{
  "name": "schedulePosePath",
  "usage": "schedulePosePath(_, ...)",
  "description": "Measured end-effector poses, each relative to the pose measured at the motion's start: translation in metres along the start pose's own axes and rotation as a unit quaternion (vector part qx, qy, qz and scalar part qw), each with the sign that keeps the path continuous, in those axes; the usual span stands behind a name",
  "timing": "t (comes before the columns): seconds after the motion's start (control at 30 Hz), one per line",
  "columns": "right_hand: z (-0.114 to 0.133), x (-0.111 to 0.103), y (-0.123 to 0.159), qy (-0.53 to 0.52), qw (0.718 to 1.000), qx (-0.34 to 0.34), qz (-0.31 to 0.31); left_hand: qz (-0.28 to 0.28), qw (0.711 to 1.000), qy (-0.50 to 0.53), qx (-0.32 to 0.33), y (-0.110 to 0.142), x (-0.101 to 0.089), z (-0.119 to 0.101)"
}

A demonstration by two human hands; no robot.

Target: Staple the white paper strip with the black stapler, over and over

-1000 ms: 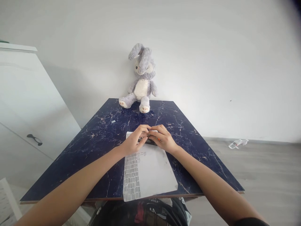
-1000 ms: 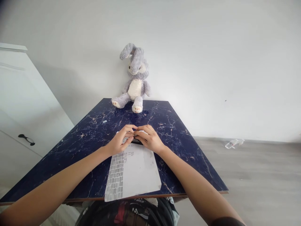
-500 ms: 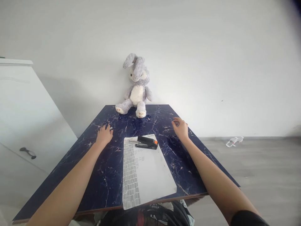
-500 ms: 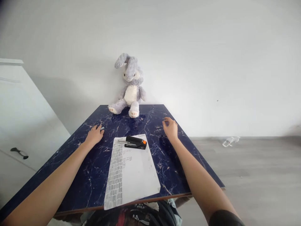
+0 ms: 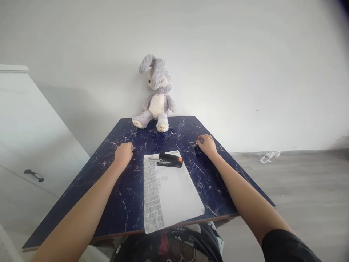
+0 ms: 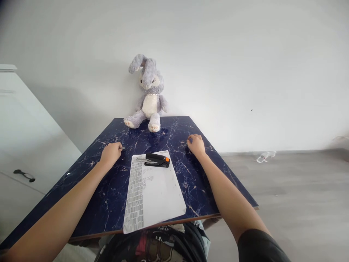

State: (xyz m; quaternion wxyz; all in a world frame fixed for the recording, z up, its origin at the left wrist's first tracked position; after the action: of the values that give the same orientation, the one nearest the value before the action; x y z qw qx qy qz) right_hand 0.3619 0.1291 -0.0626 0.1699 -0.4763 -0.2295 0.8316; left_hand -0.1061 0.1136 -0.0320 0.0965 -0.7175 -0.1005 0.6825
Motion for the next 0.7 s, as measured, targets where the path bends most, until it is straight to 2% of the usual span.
schedulePosePath(0.07, 0.0, -0.001, -0.001, -0.018, 1.0, -0.009, -0.022, -0.011, 0.993, 0.11, 0.03, 0.004, -0.001, -0.01)
schedulePosePath(0.1, 0.0, -0.001, -0.001, -0.025, 0.999, -0.013, -0.023, -0.008, 0.977, 0.205, 0.05, 0.006, -0.002, -0.017)
schedulePosePath(0.17, 0.001, 0.001, -0.001, -0.034, 0.999, -0.019, -0.016, 0.013, 0.922, 0.381, 0.066, 0.012, -0.004, -0.032)
schedulePosePath(0.23, 0.0, 0.004, 0.0, -0.046, 0.999, -0.019, -0.013, 0.033, 0.878, 0.475, 0.061, 0.019, -0.007, -0.045)
schedulePosePath(0.4, 0.0, 0.006, 0.001, -0.068, 0.998, -0.003, -0.013, 0.11, 0.807, 0.577, 0.059, 0.029, -0.016, -0.057)
schedulePosePath(0.6, 0.001, 0.007, 0.001, -0.121, 0.991, 0.052, 0.005, 0.167, 0.682, 0.712, -0.028, 0.025, -0.009, -0.054)
schedulePosePath(0.7, -0.001, 0.009, 0.001, -0.139, 0.988, 0.068, -0.001, 0.194, 0.638, 0.743, -0.055, 0.023, -0.005, -0.054)
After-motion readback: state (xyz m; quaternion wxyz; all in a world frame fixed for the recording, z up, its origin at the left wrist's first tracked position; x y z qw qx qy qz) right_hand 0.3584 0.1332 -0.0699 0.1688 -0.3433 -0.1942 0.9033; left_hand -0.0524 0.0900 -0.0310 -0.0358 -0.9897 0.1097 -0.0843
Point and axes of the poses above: each hand's wrist, its own y-axis away from the middle knuckle, its own x-axis out of the palm, z = x × y, the point moved 1 cm from there along -y, towards the middle knuckle, and after that the axes turned 6 degrees about -y, right-handed, at the moved point
